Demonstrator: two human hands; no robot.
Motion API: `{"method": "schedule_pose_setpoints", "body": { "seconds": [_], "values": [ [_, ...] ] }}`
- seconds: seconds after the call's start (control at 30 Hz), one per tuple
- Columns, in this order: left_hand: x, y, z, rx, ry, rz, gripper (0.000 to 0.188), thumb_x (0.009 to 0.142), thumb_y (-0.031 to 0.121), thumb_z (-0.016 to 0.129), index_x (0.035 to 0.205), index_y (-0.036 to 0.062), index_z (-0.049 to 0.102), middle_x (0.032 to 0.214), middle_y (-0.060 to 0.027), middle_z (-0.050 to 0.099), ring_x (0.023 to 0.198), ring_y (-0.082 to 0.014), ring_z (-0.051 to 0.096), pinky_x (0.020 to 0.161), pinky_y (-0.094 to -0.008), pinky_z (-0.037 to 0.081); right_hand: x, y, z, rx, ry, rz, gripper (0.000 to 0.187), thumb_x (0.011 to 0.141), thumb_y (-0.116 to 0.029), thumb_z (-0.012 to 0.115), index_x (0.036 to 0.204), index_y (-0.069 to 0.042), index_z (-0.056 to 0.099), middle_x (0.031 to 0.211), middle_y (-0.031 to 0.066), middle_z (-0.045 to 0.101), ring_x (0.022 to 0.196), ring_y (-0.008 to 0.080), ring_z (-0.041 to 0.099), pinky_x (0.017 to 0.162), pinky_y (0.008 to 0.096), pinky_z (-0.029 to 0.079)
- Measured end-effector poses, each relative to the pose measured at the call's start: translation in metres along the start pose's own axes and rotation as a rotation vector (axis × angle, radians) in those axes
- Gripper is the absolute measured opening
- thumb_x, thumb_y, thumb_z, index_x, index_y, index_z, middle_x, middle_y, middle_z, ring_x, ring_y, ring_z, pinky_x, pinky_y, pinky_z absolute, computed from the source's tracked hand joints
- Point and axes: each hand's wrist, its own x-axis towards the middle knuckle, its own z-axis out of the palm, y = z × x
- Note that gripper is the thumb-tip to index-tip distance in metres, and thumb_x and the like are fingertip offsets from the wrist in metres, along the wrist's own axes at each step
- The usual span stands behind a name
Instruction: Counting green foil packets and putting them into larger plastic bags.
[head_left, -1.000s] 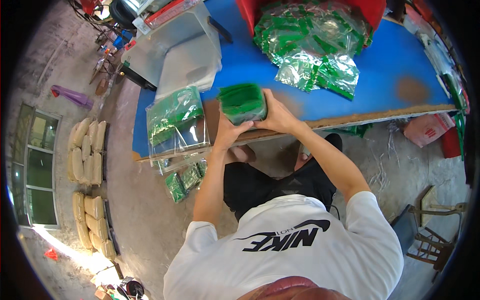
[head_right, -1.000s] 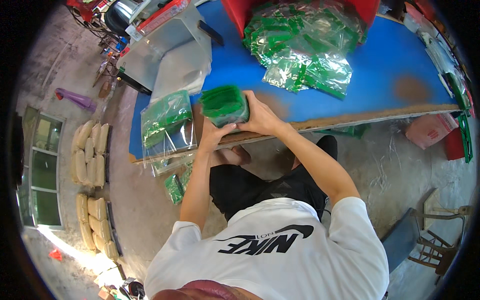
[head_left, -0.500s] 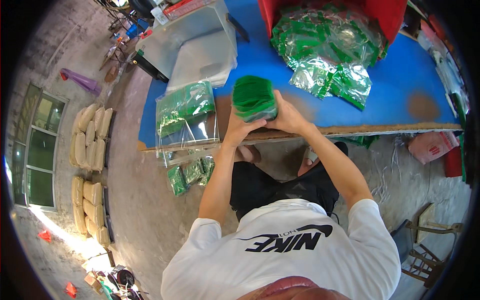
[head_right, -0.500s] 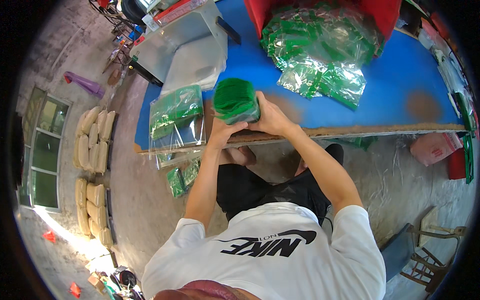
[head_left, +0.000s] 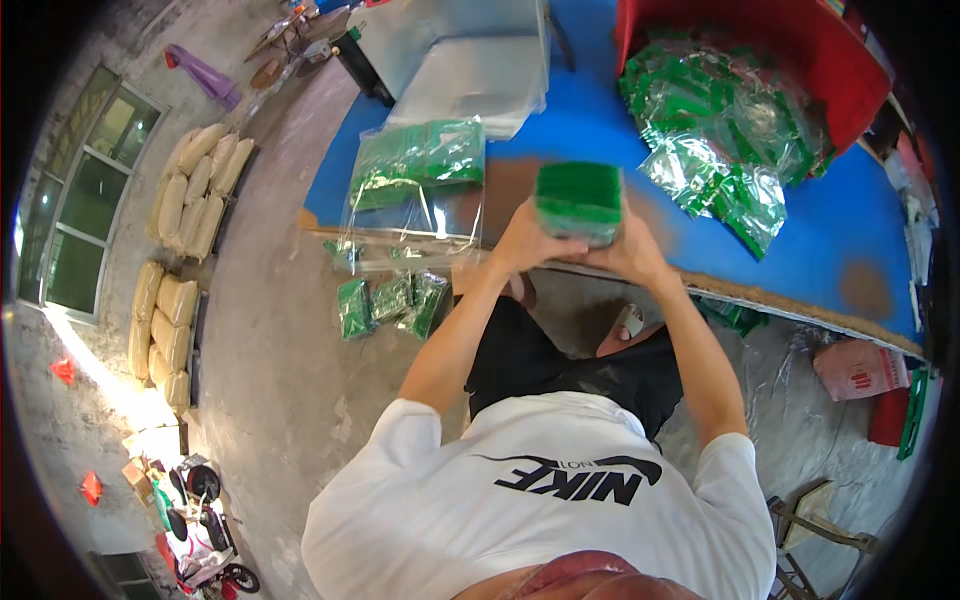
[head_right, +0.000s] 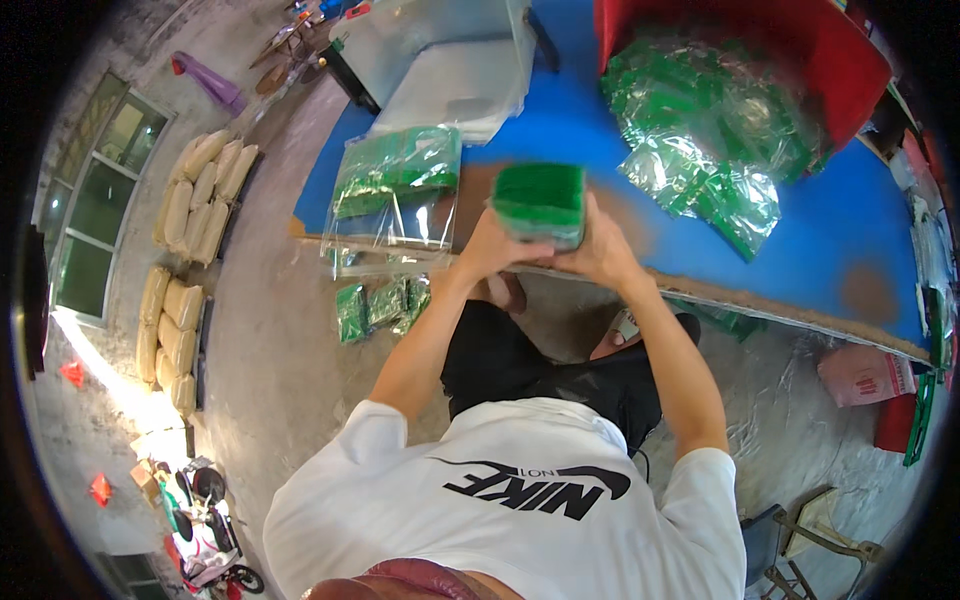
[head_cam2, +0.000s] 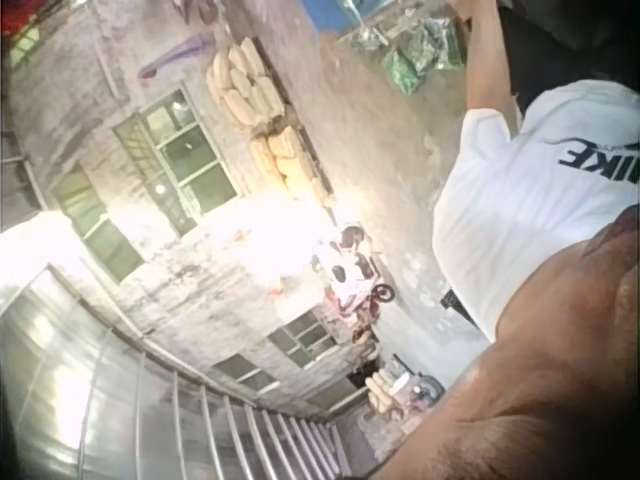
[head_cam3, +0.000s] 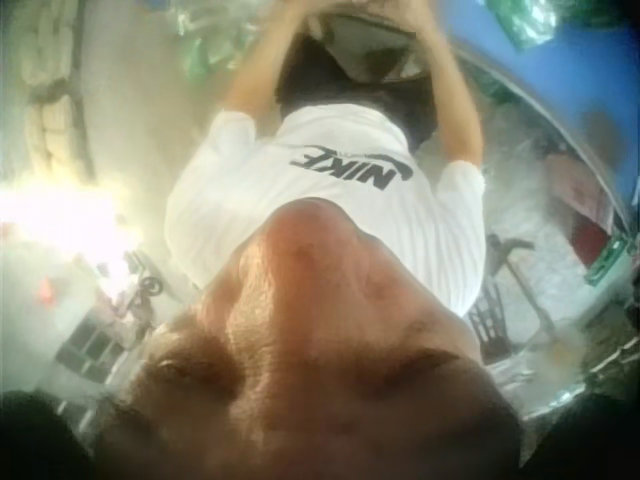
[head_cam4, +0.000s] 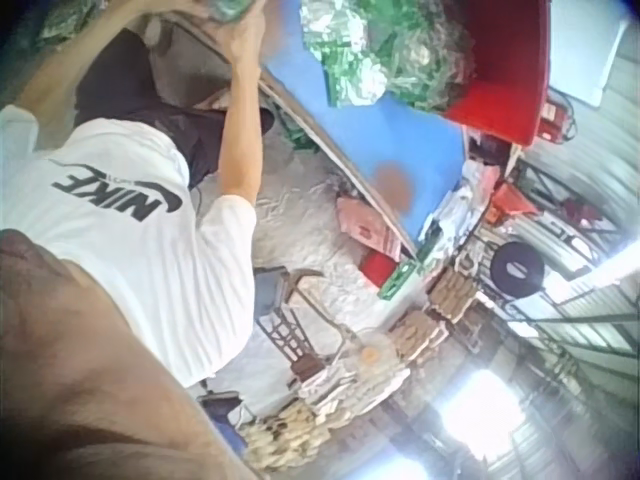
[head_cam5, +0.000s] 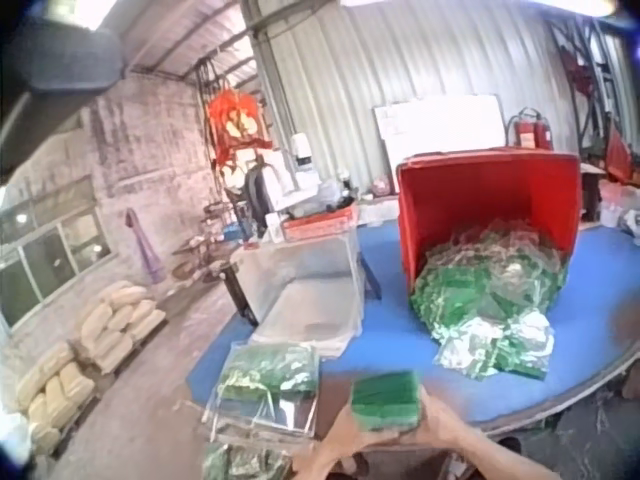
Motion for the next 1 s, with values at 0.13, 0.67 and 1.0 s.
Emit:
{"method": "schedule_pose_setpoints", "body": {
  "seconds": [0.13,0.67,1.0],
  "values": [
    [-0.054,0.019,-0.007,-0.651,0.113,-0.249,0.057,0.069,0.011,0.084,0.120,0.0002,0.061,0.112,-0.0076,0.066,0.103,-0.0170,0.063,0.088,-0.0337,0.051,-0.016,-0.081,-0.018,-0.159,-0.229,0.133,0.085,0.077,-0.060,0.074,0.130,0.001,0.046,0.116,0.0227,0.064,0.111,0.0363,0.062,0.088,0.0448,0.049],
    [-0.076,0.027,0.010,-1.155,0.242,-0.250,0.088,0.073,0.033,0.086,0.143,0.0057,0.041,0.138,-0.0089,0.053,0.124,-0.0234,0.054,0.104,-0.0401,0.046,-0.045,-0.068,0.028,1.625,-0.045,0.713,0.064,0.091,-0.046,0.067,0.139,-0.009,0.045,0.127,0.0091,0.060,0.116,0.0223,0.059,0.097,0.0418,0.051],
    [-0.039,0.051,0.060,-1.493,0.506,-0.307,0.058,0.093,0.036,0.064,0.140,0.0080,0.045,0.137,-0.0099,0.054,0.126,-0.0276,0.053,0.109,-0.0459,0.041,-0.029,-0.103,0.035,0.075,0.416,0.270,0.132,0.059,-0.029,0.091,0.154,-0.001,0.005,0.138,0.0299,0.042,0.124,0.0447,0.050,0.102,0.0454,0.045]
  ]
}}
